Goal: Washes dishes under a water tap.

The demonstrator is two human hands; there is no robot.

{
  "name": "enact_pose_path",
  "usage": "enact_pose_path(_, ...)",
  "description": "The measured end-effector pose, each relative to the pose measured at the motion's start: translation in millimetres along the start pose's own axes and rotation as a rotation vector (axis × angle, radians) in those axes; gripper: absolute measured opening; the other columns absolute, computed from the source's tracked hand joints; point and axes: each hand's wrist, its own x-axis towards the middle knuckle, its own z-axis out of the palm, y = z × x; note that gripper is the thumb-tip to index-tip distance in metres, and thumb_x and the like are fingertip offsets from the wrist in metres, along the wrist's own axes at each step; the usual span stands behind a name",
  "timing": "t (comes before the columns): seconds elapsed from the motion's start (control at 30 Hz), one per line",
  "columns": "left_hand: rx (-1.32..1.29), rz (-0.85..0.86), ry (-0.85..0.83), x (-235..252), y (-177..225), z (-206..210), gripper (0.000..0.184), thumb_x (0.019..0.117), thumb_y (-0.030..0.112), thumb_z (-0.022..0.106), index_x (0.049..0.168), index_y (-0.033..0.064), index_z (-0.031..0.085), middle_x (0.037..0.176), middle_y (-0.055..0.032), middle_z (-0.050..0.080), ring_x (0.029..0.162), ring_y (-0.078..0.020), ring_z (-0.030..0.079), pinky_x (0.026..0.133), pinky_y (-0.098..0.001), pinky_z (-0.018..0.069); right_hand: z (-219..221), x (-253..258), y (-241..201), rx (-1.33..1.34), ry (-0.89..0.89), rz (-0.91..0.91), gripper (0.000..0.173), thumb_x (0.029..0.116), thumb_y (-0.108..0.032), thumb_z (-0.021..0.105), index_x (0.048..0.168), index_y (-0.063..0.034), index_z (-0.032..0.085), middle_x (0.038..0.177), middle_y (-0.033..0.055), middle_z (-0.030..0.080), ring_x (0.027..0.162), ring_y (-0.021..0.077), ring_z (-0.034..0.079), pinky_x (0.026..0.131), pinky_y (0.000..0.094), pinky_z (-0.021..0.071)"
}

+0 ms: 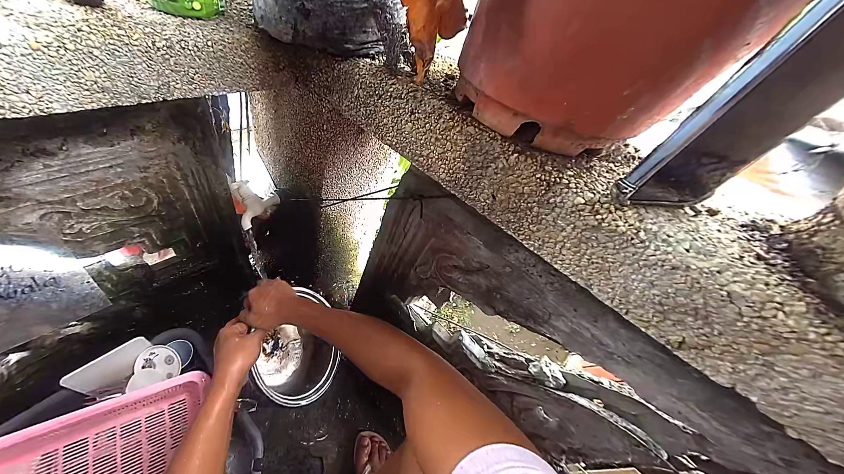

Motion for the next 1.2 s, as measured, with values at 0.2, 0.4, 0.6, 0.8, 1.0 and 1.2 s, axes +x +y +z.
enact_pose_path(0.2,-0.155,0.174,0.118,-15,-6,-3,0.016,0.0813,0.006,0.069,0.065,0.0057,0.07,0.147,0.001,0.06,0.138,-0.0128,0.052,0.111,-0.04,0.0476,-29,2,42,0.37,0.151,0.221,0.047,0.1048,-0.042,0.045,0.105,-0.0034,0.072,0.112,0.0187,0.071,0.111,0.0343,0.067,0.092,0.0625,0.0519)
enact_pose_path(0.4,-0.336,-0.06,0.09,-20,18,3,0.012,0.0826,-0.001,0.067,0.091,-0.0013,0.075,0.13,-0.0129,0.069,0.117,-0.0221,0.066,0.097,-0.0458,0.0553,-21,1,7,0.007,0.123,-0.138,0.044,0.1039,-0.041,0.048,0.106,-0.0044,0.072,0.116,0.0182,0.07,0.118,0.035,0.063,0.101,0.0586,0.0493)
enact_pose_path(0.6,-0.92,-0.338,0.382,-46,2,4,0.019,0.0876,-0.002,0.059,0.106,-0.0047,0.062,0.102,-0.0207,0.067,0.091,-0.0294,0.067,0.078,-0.052,0.0594,-41,-16,52,-0.025,0.022,0.192,0.074,0.1009,-0.07,0.038,0.142,-0.0109,0.054,0.131,0.021,0.065,0.123,0.0408,0.063,0.096,0.0673,0.0509)
enact_pose_path(0.8,-1.359,-0.457,0.393,-66,-23,54,0.054,0.1044,0.051,0.038,0.146,0.0176,0.046,0.14,-0.0149,0.057,0.123,-0.0344,0.06,0.091,-0.0653,0.0518,-67,-41,3,-0.304,0.125,-0.058,0.051,0.0965,-0.007,0.058,0.146,-0.0184,0.052,0.121,0.0192,0.068,0.104,0.0415,0.068,0.081,0.0608,0.0562)
enact_pose_path(1.0,-1.791,-0.411,0.191,-26,-41,52,0.065,0.1055,0.057,0.022,0.151,0.0131,0.037,0.145,-0.0216,0.052,0.128,-0.043,0.056,0.099,-0.0694,0.0479,-55,-73,33,-0.072,0.508,-0.515,0.02,0.0879,-0.005,0.066,0.107,-0.0083,0.072,0.129,0.0085,0.069,0.123,0.0269,0.063,0.104,0.0447,0.0529)
enact_pose_path(1.2,-1.798,-0.451,0.172,-19,-23,36,0.023,0.1069,0.018,0.037,0.118,0.0057,0.053,0.106,-0.0126,0.065,0.095,-0.0211,0.068,0.08,-0.0379,0.0606,-30,-80,68,0.573,0.778,-0.33,0.009,0.0875,-0.001,0.062,0.092,-0.001,0.07,0.144,0.0159,0.061,0.148,0.0279,0.042,0.125,0.0432,0.0334)
